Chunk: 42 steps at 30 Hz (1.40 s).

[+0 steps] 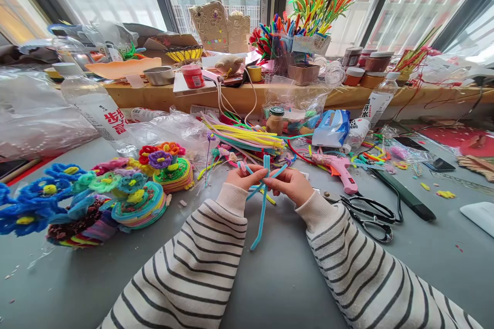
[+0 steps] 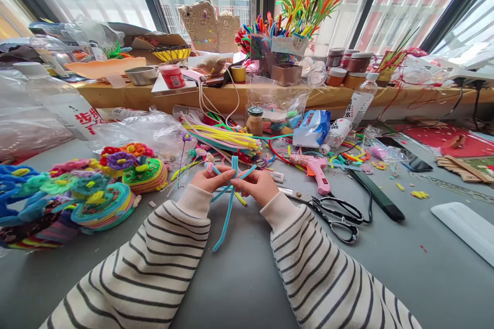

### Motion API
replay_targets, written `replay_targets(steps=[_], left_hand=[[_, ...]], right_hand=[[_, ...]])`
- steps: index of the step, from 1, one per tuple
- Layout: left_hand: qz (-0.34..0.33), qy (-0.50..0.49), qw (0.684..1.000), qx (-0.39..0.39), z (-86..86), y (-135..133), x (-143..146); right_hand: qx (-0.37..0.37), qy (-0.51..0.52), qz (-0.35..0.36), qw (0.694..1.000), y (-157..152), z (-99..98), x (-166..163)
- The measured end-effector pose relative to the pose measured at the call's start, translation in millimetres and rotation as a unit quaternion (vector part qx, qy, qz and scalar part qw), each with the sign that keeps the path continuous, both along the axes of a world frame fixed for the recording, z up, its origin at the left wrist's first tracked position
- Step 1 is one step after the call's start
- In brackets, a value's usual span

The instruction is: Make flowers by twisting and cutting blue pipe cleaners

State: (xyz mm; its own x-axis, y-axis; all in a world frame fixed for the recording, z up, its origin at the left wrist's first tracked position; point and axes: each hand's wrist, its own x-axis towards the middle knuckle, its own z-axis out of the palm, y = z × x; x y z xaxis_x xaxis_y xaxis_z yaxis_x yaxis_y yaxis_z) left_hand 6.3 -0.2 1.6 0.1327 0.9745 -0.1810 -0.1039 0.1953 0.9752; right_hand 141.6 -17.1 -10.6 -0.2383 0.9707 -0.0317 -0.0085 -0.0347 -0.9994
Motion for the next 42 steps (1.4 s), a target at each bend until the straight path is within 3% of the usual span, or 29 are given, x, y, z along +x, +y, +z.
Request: replay_targets(steps=[12, 19, 23, 30, 35, 42], left_hand=[[0.047, -0.096, 0.990, -0.087, 9.4, -4, 4], [0.038, -0.157, 0.982, -0.100, 2.6, -2, 5], [0.036, -0.145, 0.984, -0.102, 0.1, 0, 5], [0.041, -0.091, 0.995, -0.030, 2.1, 3, 0], [0.046, -0.111, 0.991, -0.058, 1.8, 4, 1], [0.033, -0.098, 0.992, -0.074, 1.2, 2, 2]], right_hand=[[0.018, 0.033, -0.048, 0.998, -3, 2.9, -2], [0.017, 0.078, -0.095, 0.992, -2, -1.7, -8], [0.026, 0.050, -0.099, 0.993, -2, -1.6, -7], [0.050, -0.015, -0.115, 0.992, -2, 3.2, -1], [0.044, 0.030, -0.134, 0.990, 2, 0.0, 2], [-0.021, 0.121, -0.174, 0.977, 5, -4.0, 1]])
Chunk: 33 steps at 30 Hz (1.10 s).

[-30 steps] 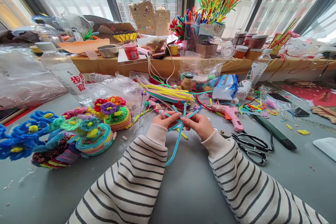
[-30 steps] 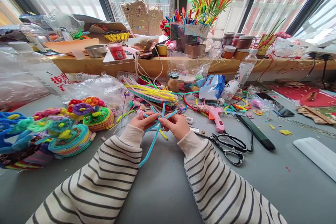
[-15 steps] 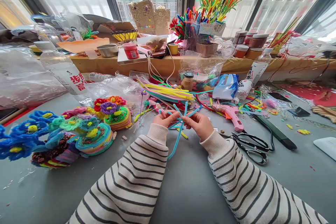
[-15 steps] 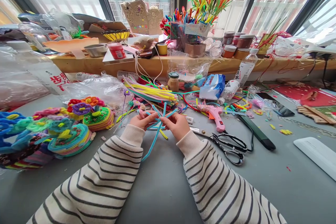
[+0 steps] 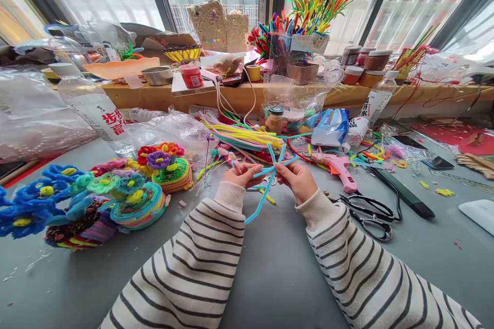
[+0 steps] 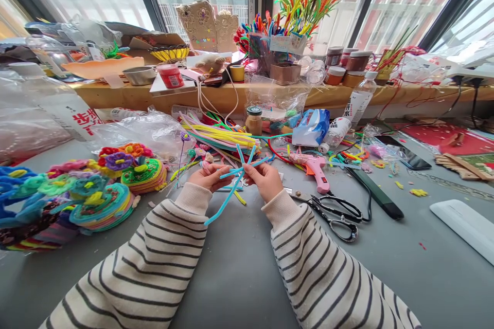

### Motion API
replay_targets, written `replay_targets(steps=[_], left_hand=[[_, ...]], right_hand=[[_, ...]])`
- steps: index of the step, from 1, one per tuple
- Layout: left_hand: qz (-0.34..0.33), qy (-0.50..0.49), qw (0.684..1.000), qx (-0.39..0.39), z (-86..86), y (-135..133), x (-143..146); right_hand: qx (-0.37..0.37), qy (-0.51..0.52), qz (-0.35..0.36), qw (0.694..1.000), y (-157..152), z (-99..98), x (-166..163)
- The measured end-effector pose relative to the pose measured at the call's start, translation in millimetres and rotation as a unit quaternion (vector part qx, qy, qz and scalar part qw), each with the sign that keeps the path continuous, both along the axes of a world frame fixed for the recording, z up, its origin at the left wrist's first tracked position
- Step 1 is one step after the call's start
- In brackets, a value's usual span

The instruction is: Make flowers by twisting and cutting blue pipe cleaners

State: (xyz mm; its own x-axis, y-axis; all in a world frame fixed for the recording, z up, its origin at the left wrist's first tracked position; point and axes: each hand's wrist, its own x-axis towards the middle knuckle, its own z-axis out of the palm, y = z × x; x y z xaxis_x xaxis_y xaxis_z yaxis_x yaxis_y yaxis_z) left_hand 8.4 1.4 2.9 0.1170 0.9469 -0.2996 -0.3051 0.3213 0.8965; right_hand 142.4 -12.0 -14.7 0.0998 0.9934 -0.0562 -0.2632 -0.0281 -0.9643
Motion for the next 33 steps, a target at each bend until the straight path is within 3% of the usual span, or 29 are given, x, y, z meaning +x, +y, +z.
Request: replay_targets(steps=[5, 8, 12, 14, 16, 20, 26, 33], left_hand=[[-0.032, 0.026, 0.999, 0.011, -2.4, 1, -1], [0.016, 0.104, 0.989, 0.099, 0.7, -3, -3], [0.101, 0.253, 0.927, 0.258, 7.0, -9, -3], [0.112, 0.291, 0.912, 0.267, 5.9, -10, -2], [0.112, 0.290, 0.918, 0.246, 1.7, -8, 0], [0.059, 0.272, 0.939, 0.204, -5.9, -4, 0], [-0.059, 0.226, 0.956, 0.178, -0.1, -10, 0], [-0.133, 0.239, 0.942, 0.195, 0.2, -12, 3]], right_hand=[[0.001, -0.009, -0.015, 1.000, 0, 1.3, 1], [0.026, -0.058, -0.012, 0.998, 0, 1.1, 3], [0.040, -0.097, -0.026, 0.994, 0, 1.0, 5], [0.042, -0.103, -0.030, 0.993, 0, 1.3, 5], [0.044, -0.106, -0.033, 0.993, 0, 1.5, 5], [0.052, -0.103, -0.037, 0.993, 0, 0.9, 5], [0.026, -0.017, -0.018, 0.999, 0, 0.4, 3], [-0.042, 0.084, -0.015, 0.995, -2, 3.5, -3]])
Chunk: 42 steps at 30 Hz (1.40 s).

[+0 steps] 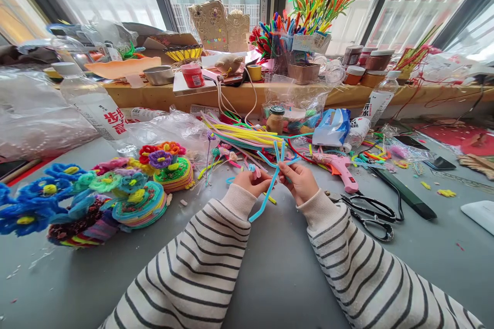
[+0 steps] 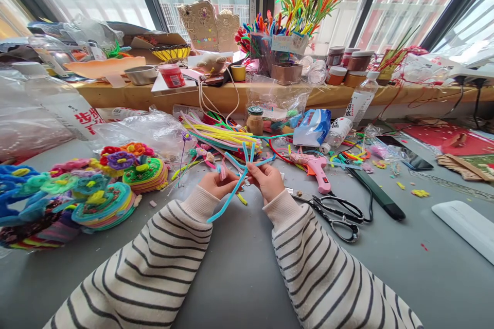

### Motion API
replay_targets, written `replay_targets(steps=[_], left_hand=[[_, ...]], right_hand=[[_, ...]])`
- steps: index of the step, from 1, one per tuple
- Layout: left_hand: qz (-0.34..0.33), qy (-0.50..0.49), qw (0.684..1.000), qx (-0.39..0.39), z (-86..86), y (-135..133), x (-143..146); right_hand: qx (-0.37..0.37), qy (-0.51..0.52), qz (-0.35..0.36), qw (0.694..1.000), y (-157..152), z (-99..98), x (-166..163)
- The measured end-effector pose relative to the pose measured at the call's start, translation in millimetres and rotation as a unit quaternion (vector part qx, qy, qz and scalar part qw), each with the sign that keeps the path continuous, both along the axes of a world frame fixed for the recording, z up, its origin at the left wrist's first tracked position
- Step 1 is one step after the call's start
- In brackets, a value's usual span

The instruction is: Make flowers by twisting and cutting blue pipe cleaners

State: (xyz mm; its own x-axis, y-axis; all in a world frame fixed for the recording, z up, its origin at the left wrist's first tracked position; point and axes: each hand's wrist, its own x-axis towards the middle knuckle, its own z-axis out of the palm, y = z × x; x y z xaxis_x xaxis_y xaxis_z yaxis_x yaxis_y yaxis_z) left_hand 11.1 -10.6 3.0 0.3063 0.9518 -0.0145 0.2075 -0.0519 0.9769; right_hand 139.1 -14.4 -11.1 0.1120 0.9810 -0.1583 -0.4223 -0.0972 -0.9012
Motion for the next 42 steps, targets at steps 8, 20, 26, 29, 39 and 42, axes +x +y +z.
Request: replay_targets(steps=[8, 20, 26, 29, 39, 42], left_hand=[[0.013, -0.046, 0.997, -0.059, 1.9, 3, -3], [0.107, -0.036, 0.994, 0.004, 8.9, 5, -6], [0.156, -0.109, 0.981, -0.024, 8.2, 11, -10], [0.119, -0.114, 0.982, -0.088, 7.2, 14, -12], [0.140, -0.129, 0.978, -0.086, 9.7, 11, -14], [0.126, -0.117, 0.985, -0.009, 15.9, 12, -20]], right_hand=[[0.049, -0.046, 0.006, 0.998, 2, -0.2, 5], [0.058, -0.087, 0.011, 0.994, 3, -4.0, 8], [0.085, -0.120, 0.082, 0.986, 0, -1.0, 6], [0.071, -0.088, 0.072, 0.991, 1, -1.7, 6], [0.076, -0.132, 0.071, 0.986, 0, 1.3, 5], [0.098, -0.214, 0.152, 0.960, -5, 3.0, 2]])
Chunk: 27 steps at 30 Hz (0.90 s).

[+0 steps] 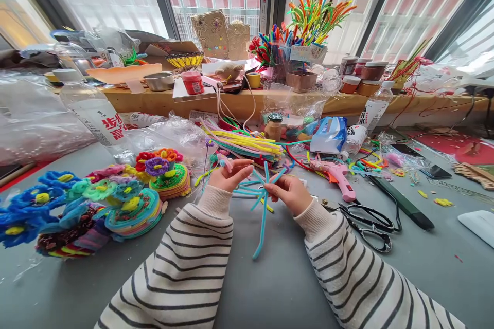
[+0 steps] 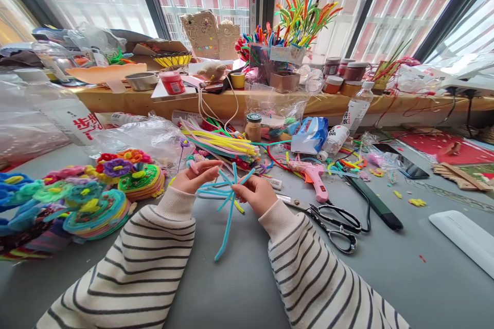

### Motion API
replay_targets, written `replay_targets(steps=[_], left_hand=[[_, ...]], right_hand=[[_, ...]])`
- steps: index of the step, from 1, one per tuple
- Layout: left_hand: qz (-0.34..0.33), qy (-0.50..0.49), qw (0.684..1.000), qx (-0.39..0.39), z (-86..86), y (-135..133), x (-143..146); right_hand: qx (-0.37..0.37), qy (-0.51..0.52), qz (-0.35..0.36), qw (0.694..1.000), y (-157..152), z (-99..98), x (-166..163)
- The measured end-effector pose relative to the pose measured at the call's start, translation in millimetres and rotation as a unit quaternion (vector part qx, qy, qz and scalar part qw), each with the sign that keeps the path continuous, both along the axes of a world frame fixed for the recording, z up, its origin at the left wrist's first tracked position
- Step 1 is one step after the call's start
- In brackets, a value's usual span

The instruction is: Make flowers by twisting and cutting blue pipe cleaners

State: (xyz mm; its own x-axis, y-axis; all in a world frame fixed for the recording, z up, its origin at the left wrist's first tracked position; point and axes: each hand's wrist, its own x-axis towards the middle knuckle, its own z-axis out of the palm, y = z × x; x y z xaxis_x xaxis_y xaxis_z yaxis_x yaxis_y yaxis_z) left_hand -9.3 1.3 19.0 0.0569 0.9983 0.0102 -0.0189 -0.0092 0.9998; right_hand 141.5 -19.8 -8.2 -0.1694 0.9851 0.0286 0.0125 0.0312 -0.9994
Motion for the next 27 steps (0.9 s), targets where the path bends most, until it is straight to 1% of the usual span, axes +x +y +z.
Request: replay_targets(steps=[2, 4, 10, 15, 19, 22, 25, 27], left_hand=[[-0.029, 0.002, 1.000, 0.013, 1.5, 0, -2], [-0.048, 0.007, 0.999, 0.013, -0.2, 1, -2], [-0.094, -0.044, 0.994, -0.019, -10.6, 8, -4], [-0.126, -0.051, 0.989, -0.066, -14.2, 15, -7], [-0.130, -0.053, 0.986, -0.085, -16.0, 19, -6], [-0.105, -0.078, 0.987, -0.094, -13.8, 18, -4], [-0.073, -0.071, 0.993, -0.065, -7.8, 14, -3], [-0.088, -0.030, 0.995, -0.039, -4.0, 11, -3]], right_hand=[[-0.002, -0.026, 0.035, 0.999, -3, 0.1, -2], [-0.003, -0.028, 0.051, 0.998, -4, -0.1, -3], [-0.006, 0.019, 0.050, 0.999, -5, 0.2, 0], [-0.003, 0.061, 0.070, 0.996, -4, -1.3, 1], [-0.007, 0.059, 0.063, 0.996, -3, -2.7, 1], [-0.008, 0.033, 0.033, 0.999, -2, -3.5, 1], [-0.010, -0.009, 0.024, 1.000, -2, -4.9, 0], [-0.015, -0.031, 0.043, 0.998, -3, -5.8, 0]])
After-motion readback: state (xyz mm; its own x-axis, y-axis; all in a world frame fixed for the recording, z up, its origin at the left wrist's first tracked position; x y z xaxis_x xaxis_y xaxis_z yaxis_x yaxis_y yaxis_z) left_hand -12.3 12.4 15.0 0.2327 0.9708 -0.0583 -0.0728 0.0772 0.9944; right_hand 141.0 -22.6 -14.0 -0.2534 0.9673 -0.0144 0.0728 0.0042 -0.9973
